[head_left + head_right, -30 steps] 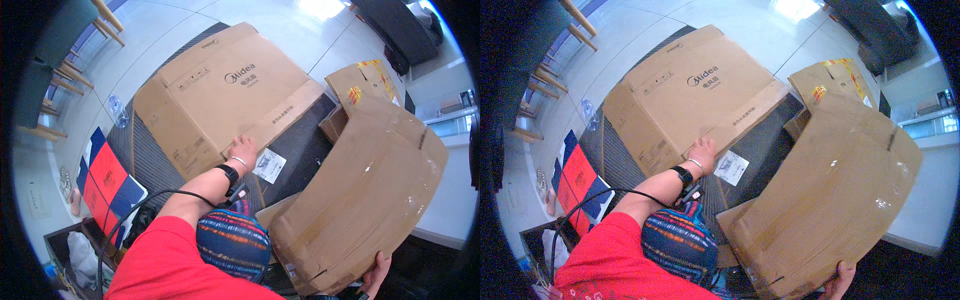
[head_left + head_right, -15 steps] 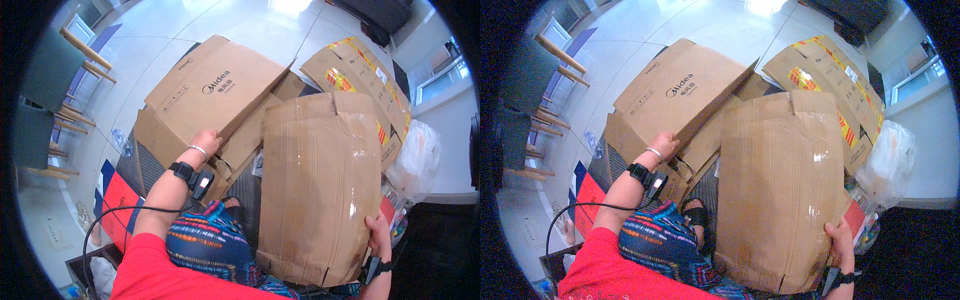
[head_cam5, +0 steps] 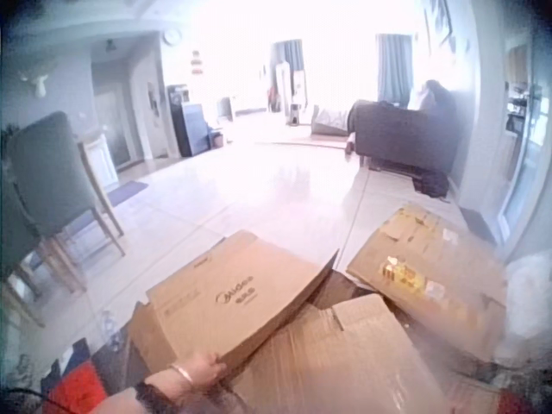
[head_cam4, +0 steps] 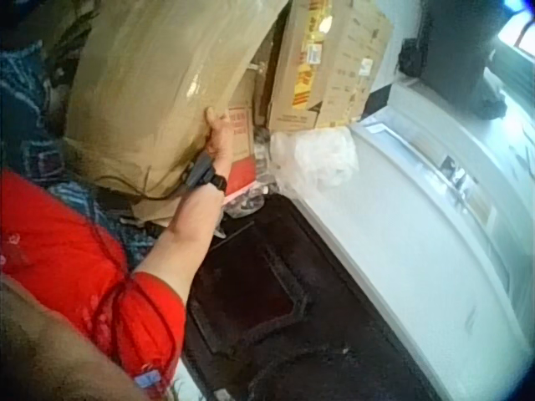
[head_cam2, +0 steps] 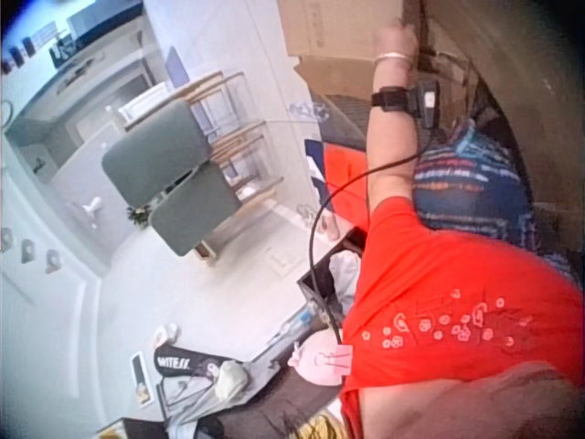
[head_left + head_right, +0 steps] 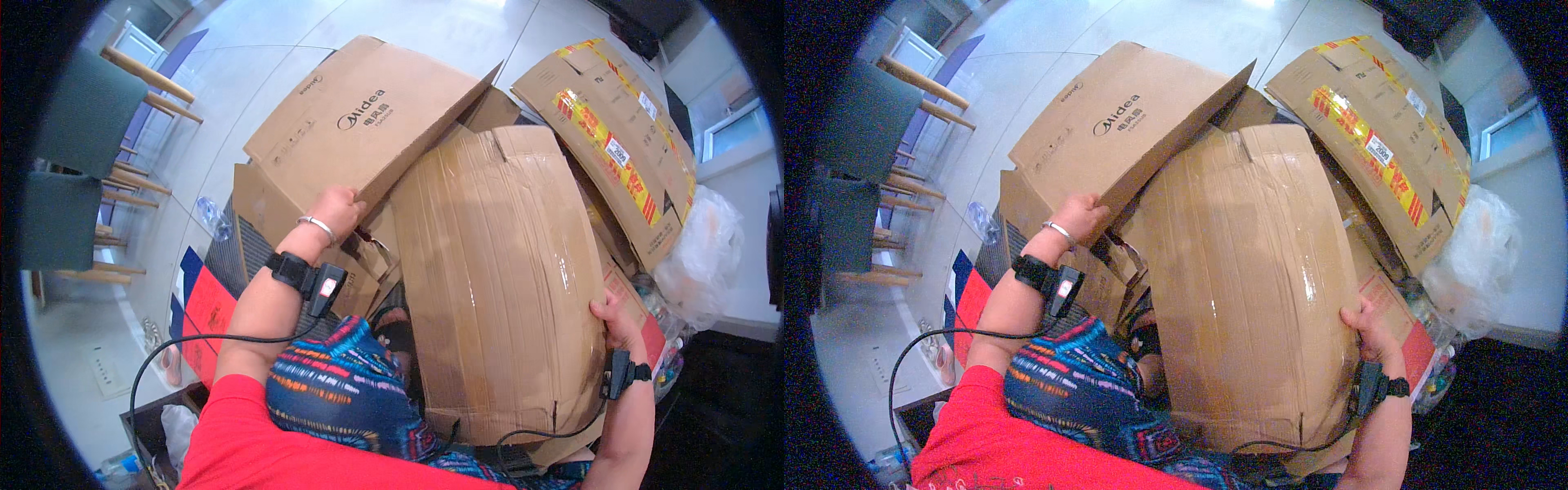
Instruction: The person organizes flattened cardboard boxes by picking them up from the floor, folding some, and stacking them inside a larger open box.
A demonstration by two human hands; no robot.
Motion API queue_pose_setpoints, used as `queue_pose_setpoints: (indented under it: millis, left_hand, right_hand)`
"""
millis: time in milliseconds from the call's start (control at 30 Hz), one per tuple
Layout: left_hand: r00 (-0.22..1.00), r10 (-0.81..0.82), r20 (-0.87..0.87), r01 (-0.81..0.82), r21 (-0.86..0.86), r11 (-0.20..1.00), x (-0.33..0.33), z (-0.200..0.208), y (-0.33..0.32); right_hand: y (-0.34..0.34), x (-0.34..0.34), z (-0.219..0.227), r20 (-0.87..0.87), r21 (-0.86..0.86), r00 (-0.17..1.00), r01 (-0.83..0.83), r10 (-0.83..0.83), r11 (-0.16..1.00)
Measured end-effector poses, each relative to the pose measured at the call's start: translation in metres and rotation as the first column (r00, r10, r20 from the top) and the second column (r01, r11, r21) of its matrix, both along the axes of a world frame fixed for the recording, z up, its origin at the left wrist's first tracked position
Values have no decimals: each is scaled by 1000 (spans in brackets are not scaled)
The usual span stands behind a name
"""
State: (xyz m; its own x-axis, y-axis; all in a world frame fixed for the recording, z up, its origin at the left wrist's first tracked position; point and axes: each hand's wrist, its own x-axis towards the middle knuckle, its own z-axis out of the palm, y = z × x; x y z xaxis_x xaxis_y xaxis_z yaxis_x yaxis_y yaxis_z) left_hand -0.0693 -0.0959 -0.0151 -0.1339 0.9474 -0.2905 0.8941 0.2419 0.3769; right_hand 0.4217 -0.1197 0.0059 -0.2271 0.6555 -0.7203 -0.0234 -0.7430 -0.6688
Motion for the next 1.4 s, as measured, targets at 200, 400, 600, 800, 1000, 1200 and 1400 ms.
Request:
queue_pose_setpoints:
  millis: [200,400,600,800,1000,1200,1400]
  left_hand:
    - [997,-68,-35,68,-6,998,3,6,4]
    - [988,-146,-53,144,-40,989,4,6,-1]
    - [994,-79,78,82,-32,996,0,11,-2]
    - [987,-161,6,161,-42,986,-1,0,0]
    - [985,-140,104,143,-23,989,-2,0,0]
    - [979,-188,83,189,-8,982,2,0,4]
    - [982,-107,159,109,-5,994,5,0,-1]
  right_hand:
    - [17,-5,-29,241,19,966,-100,92,995]
    - [41,-32,-47,134,109,988,-90,75,990]
    - [74,-27,-58,-21,60,982,-188,189,980]
    - [84,-51,-78,25,3,979,-203,202,979]
    - [103,-79,-89,82,68,949,-310,304,948]
    - [138,-128,-94,397,370,849,-497,350,785]
    - [124,-144,-73,778,501,628,-586,-35,637]
